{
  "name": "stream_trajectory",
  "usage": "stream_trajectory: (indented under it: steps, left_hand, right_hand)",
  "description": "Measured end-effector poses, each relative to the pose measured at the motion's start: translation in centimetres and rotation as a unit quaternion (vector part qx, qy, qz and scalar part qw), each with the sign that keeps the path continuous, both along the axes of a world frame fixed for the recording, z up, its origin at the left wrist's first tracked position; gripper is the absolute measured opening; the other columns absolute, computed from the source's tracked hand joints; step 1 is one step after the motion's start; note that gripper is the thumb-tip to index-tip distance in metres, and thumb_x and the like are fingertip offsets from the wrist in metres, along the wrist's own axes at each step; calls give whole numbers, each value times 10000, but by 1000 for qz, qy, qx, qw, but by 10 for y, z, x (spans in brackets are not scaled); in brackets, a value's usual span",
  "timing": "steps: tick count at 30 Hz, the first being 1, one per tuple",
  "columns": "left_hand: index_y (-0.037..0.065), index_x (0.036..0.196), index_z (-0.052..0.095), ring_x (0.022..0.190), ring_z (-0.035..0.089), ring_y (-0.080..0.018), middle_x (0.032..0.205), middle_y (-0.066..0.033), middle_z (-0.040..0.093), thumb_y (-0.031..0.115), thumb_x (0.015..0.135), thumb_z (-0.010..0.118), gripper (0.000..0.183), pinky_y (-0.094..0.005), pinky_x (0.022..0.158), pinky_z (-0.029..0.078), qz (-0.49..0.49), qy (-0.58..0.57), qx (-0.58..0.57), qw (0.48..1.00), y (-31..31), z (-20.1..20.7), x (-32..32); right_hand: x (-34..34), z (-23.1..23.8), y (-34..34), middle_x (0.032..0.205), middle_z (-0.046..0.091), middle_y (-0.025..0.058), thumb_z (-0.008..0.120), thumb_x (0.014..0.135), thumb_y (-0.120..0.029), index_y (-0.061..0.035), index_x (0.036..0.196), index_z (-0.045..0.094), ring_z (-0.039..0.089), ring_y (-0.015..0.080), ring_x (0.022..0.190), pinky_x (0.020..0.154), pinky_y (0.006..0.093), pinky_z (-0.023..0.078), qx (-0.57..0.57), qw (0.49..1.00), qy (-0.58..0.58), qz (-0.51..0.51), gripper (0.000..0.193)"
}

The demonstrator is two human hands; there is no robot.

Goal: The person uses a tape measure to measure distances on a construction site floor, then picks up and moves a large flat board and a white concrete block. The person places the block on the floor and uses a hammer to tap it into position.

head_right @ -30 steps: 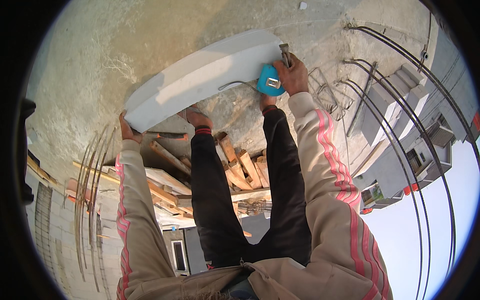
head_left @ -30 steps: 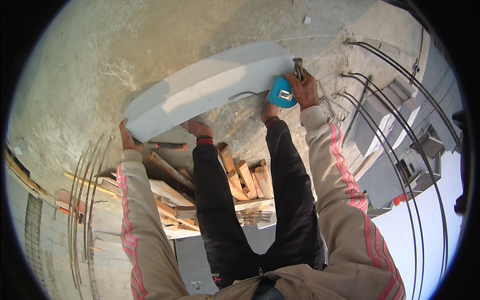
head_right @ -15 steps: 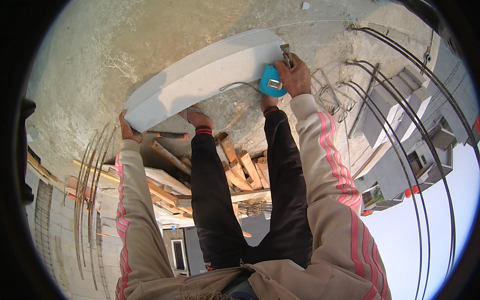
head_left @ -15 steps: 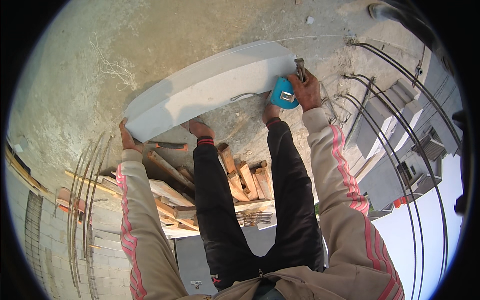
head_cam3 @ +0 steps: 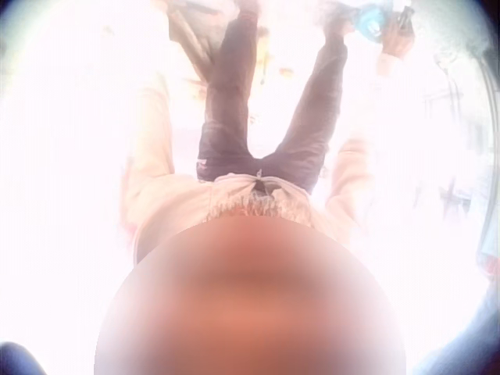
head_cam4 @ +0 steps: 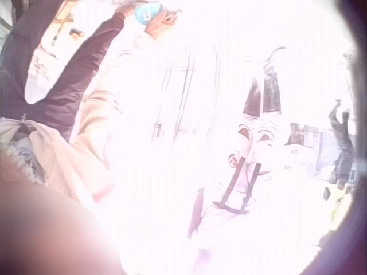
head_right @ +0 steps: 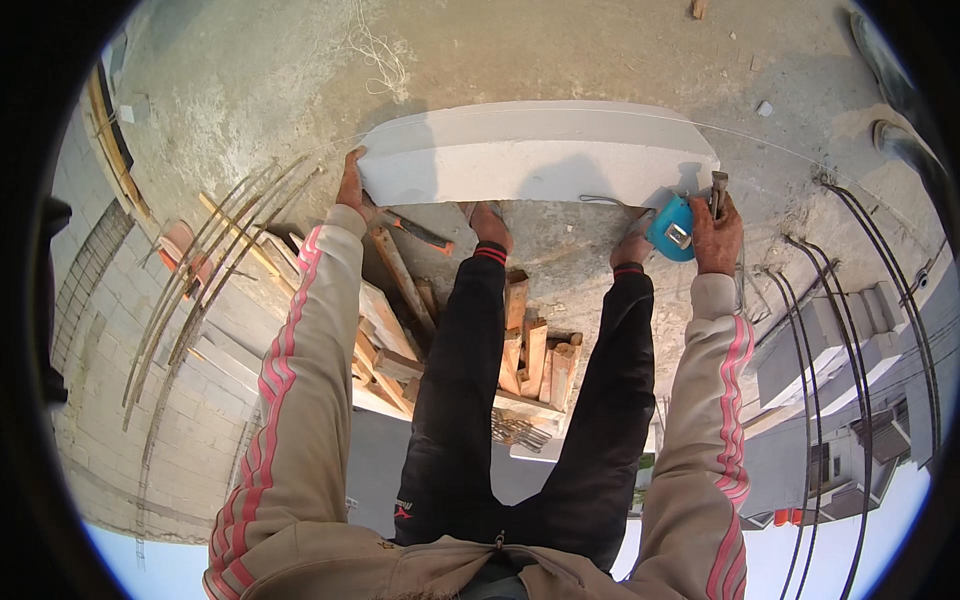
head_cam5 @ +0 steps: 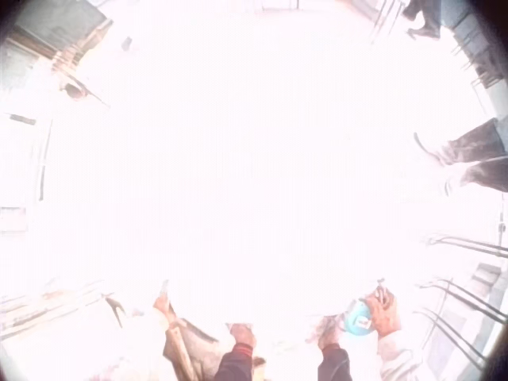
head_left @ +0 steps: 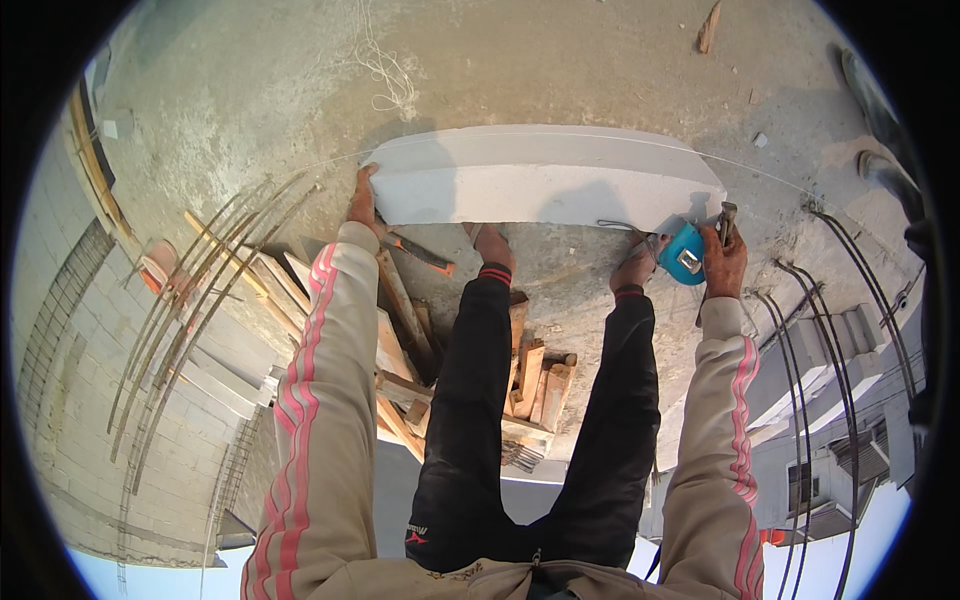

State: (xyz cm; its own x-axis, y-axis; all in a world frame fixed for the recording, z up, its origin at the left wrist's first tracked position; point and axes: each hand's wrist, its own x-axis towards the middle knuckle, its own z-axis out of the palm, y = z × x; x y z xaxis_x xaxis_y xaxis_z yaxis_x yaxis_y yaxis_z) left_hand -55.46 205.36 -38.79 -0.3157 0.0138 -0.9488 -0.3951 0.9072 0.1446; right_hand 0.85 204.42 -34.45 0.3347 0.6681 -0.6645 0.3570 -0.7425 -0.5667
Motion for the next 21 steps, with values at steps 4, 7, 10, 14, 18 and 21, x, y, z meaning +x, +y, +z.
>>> stream_trajectory:
  steps: [4,7,10,14,18,21]
  left_hand:
    - [176,1346,525,1140,609,-299,1269,-86,608,612,809,631,699,-571,906,479,18,4,-16,1000,5,3,3]
    - [181,1341,522,1137,604,-287,1260,-79,603,619,802,633,703,-551,901,479,3,5,-20,1000,9,10,7]
    - [188,1340,520,1126,605,-278,1249,-68,602,623,790,647,713,-536,902,481,0,15,-25,1000,11,14,9]
    - [176,1376,497,1135,588,-290,1269,-81,576,638,766,658,783,-553,902,487,8,14,-23,1000,9,11,6]
    - [159,1394,486,1108,595,-296,1264,-91,569,650,752,663,827,-560,893,501,-3,15,-23,1000,6,5,2]
    - [191,1364,509,1138,608,-285,1285,-66,604,617,799,657,723,-535,946,474,3,27,-29,999,7,4,1]
  right_hand:
    - [2,-2,-2,915,709,129,669,884,-260,35,1131,672,623,176,807,757,349,515,-14,998,-54,36,385]
    - [4,0,-6,938,704,133,647,886,-261,39,1143,663,613,186,816,779,356,511,-52,996,-58,39,396]
    - [1,2,-10,915,693,118,651,881,-250,37,1130,661,601,176,801,759,357,506,-43,997,-50,43,380]
    - [-3,3,-10,902,692,111,678,861,-227,42,1117,662,598,166,791,746,345,503,-29,999,-10,-9,372]
    - [-3,0,-8,889,694,107,689,855,-209,46,1092,671,597,156,784,733,327,502,-25,999,-30,14,348]
    - [-1,-1,-8,867,691,101,689,857,-209,42,1071,676,592,153,764,711,326,501,-16,1000,-15,5,331]
